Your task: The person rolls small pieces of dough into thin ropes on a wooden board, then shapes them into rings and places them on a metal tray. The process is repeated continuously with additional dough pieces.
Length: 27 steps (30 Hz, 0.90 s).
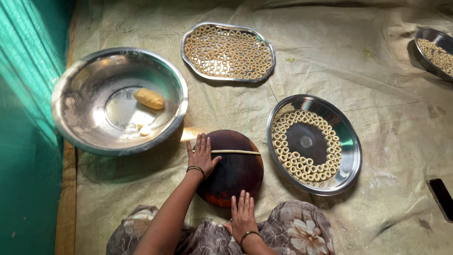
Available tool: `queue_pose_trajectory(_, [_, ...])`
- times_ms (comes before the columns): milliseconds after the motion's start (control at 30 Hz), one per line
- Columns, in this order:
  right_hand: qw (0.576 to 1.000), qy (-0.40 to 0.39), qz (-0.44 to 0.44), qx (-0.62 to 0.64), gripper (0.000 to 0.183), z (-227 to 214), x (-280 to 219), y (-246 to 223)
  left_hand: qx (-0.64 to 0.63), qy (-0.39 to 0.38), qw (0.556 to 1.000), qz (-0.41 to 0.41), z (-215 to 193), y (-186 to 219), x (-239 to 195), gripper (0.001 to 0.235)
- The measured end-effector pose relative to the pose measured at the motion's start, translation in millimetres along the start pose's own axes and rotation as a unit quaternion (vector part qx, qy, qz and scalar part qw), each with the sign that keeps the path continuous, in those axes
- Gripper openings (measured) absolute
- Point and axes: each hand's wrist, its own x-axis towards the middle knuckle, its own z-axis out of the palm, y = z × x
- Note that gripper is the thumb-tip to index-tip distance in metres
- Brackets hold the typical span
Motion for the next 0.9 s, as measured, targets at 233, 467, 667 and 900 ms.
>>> queue_pose_trajectory(233, [1.0, -0.012, 0.001, -0.001, 0.108, -5, -1, -1, 0.027, -0.035, 0.999, 0.019, -11, 5, -29, 0.092])
queue_pose_trajectory(467, [1.0, 0.003, 0.013, -0.011, 0.105, -7, -3, -4, 0.027, -0.099, 0.995, 0.008, -13, 19, -94, 0.095])
queue_pose_trajectory(667, [0.999, 0.016, 0.023, -0.035, 0.099, -2, -2, -7, 0.053, -0.005, 0.995, 0.08, 12, 46, -103, 0.094])
queue_pose_trajectory(900, [1.0, -0.009, 0.027, -0.011, 0.099, -7, 1, -10, 0.021, -0.02, 0.998, 0.057, 15, 61, -64, 0.092])
